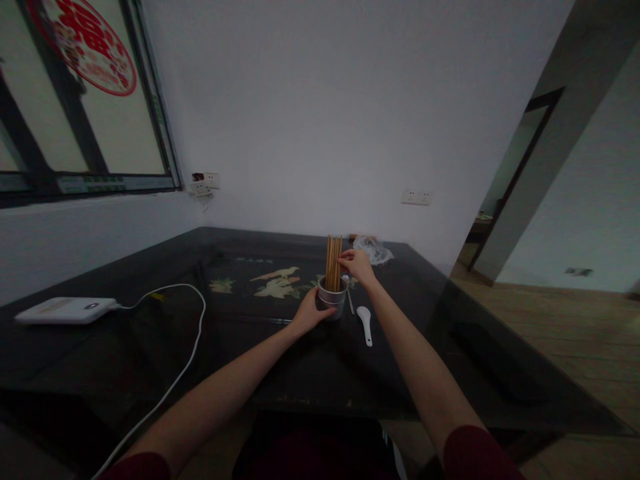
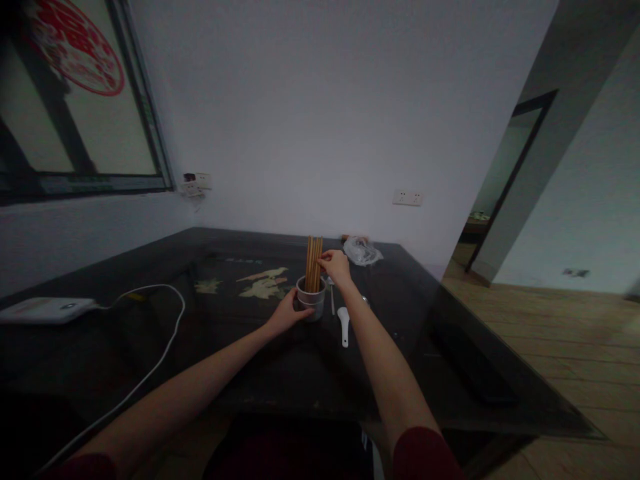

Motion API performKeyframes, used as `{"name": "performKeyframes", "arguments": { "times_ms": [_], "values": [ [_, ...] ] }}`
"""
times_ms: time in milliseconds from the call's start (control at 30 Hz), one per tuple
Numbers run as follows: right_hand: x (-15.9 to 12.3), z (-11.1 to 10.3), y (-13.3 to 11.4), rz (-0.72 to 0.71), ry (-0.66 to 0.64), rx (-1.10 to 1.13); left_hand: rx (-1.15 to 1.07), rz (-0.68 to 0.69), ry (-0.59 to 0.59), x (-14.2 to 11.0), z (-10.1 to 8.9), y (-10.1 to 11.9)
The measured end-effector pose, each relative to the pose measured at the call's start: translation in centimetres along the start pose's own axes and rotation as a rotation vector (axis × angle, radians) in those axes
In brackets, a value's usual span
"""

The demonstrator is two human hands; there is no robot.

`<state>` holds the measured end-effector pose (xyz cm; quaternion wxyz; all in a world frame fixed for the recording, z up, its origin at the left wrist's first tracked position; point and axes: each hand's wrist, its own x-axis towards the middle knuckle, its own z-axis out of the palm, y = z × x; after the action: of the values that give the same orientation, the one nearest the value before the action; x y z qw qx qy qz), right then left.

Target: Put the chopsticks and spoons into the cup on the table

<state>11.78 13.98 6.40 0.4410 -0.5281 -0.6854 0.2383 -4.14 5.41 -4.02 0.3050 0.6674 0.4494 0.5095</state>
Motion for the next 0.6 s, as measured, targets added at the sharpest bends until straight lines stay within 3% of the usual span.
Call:
{"name": "performKeyframes", "arguments": {
  "times_ms": [600],
  "values": [
    [-0.6,-0.1,-1.3,-0.04,0.035,-0.062,0.006,0.006,0.003,0.0,0.1,-0.1]
  ]
}}
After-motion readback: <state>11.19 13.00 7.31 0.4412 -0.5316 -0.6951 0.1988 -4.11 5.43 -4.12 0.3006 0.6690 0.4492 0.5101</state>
